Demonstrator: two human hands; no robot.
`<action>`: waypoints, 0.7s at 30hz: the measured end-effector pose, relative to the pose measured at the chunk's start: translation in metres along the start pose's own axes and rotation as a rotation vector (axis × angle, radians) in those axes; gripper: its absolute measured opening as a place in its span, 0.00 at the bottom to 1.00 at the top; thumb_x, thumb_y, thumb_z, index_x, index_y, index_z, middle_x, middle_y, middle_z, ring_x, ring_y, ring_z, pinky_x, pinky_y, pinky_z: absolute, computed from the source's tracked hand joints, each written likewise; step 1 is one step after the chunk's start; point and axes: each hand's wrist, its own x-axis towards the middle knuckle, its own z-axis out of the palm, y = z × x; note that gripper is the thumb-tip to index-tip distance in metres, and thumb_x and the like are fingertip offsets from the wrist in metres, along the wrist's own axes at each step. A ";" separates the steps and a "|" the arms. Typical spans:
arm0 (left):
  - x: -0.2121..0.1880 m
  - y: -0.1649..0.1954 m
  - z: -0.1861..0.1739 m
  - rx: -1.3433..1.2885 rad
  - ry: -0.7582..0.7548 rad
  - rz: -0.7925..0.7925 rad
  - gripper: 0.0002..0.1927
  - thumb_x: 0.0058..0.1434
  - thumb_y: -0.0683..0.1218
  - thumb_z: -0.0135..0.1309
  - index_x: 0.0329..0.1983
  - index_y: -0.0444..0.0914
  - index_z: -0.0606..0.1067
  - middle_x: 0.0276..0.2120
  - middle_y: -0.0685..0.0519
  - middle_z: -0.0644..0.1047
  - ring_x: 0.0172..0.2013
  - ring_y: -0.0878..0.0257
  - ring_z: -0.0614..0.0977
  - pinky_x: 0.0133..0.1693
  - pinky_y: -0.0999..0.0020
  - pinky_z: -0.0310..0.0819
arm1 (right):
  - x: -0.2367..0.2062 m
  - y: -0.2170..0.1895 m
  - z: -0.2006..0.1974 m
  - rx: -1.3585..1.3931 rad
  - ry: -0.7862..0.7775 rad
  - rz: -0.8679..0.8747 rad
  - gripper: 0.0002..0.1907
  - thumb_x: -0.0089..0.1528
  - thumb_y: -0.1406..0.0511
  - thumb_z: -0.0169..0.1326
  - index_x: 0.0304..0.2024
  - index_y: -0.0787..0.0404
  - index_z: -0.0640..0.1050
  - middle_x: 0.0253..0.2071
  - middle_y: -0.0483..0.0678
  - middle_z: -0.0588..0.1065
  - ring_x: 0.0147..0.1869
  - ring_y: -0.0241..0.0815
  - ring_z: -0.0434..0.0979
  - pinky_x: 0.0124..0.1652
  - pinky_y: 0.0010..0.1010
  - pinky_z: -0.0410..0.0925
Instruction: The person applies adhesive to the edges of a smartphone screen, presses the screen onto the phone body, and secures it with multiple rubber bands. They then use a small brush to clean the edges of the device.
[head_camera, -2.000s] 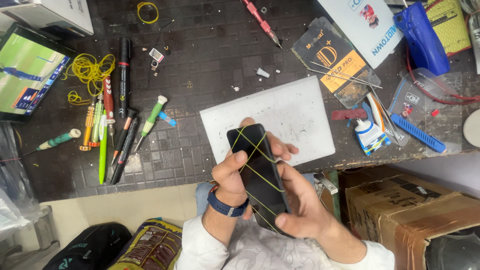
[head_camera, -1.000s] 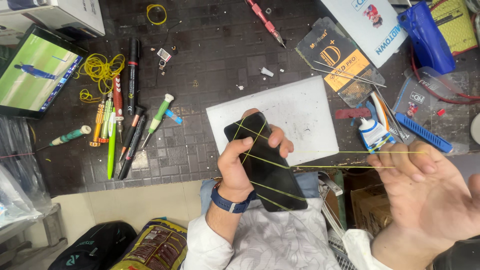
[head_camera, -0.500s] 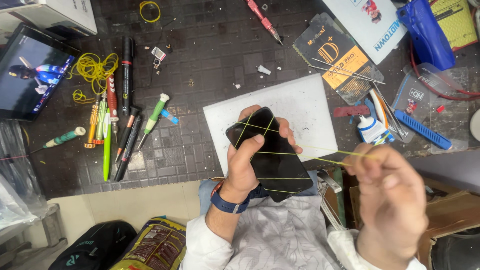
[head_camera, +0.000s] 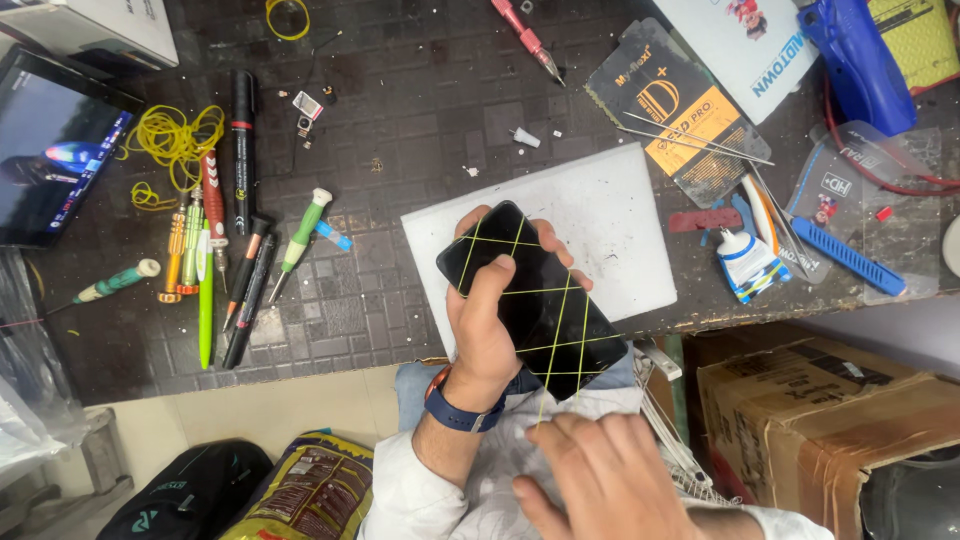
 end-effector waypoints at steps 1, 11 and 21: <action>0.000 0.000 0.000 -0.017 0.013 -0.005 0.26 0.67 0.42 0.39 0.69 0.38 0.56 0.46 0.40 0.72 0.44 0.51 0.77 0.46 0.46 0.80 | -0.004 -0.001 0.003 -0.039 -0.012 -0.021 0.27 0.53 0.54 0.62 0.47 0.67 0.77 0.42 0.56 0.74 0.40 0.50 0.70 0.41 0.42 0.65; 0.002 0.003 0.005 -0.046 0.083 -0.024 0.23 0.66 0.43 0.40 0.65 0.37 0.58 0.45 0.40 0.72 0.44 0.51 0.77 0.44 0.47 0.79 | -0.017 0.005 0.026 -0.415 -0.174 -0.153 0.31 0.57 0.56 0.58 0.51 0.79 0.75 0.45 0.63 0.75 0.36 0.47 0.74 0.32 0.34 0.70; 0.004 0.003 0.007 -0.038 0.121 -0.030 0.25 0.65 0.43 0.41 0.66 0.37 0.58 0.44 0.40 0.72 0.44 0.52 0.77 0.43 0.47 0.79 | -0.022 0.002 0.037 -0.245 -0.240 0.076 0.42 0.54 0.52 0.61 0.59 0.78 0.69 0.58 0.69 0.72 0.46 0.55 0.79 0.43 0.40 0.73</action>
